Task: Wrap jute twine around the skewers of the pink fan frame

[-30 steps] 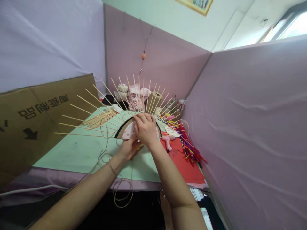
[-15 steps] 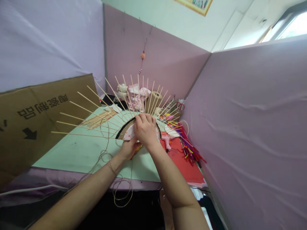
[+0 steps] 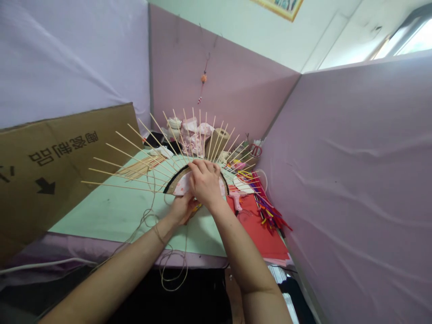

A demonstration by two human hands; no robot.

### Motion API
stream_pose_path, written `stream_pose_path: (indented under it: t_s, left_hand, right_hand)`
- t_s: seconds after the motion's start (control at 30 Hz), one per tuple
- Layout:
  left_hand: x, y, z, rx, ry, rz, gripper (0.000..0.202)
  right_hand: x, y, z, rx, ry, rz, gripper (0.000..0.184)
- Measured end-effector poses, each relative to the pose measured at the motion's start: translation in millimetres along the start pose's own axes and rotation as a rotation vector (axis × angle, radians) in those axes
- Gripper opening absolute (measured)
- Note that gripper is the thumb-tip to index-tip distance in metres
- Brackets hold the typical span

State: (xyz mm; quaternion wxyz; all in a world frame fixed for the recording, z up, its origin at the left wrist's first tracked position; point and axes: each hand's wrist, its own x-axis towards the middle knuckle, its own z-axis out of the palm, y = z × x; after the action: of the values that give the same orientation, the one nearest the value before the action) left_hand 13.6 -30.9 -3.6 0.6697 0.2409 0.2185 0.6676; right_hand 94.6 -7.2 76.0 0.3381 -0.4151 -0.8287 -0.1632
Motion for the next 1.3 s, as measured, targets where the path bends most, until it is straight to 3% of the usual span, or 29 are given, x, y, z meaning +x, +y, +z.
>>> stream_pose_path:
  t_s: [0.4, 0.57, 0.83, 1.07, 1.3]
  left_hand:
    - [0, -4, -3.0, 0.105, 0.052, -0.001, 0.054]
    - [1, -7, -2.3, 0.069, 0.028, 0.043, 0.052]
    - [-2, 4, 2.7, 0.04, 0.026, -0.025, 0.044]
    - [0, -1, -1.1, 0.016, 0.004, -0.008, 0.051]
    - [-1, -2, -0.5, 0.007, 0.003, -0.012, 0.055]
  right_hand:
    - [1, -2, -6, -0.145, 0.008, -0.098, 0.028]
    - [-9, -3, -3, -0.133, 0.003, -0.082, 0.037]
    - [-10, 7, -6, 0.235, 0.074, 0.055, 0.049]
    - [-11, 3, -5, -0.003, 0.008, -0.053, 0.039]
    - [-7, 5, 0, -0.097, -0.018, -0.128, 0.038]
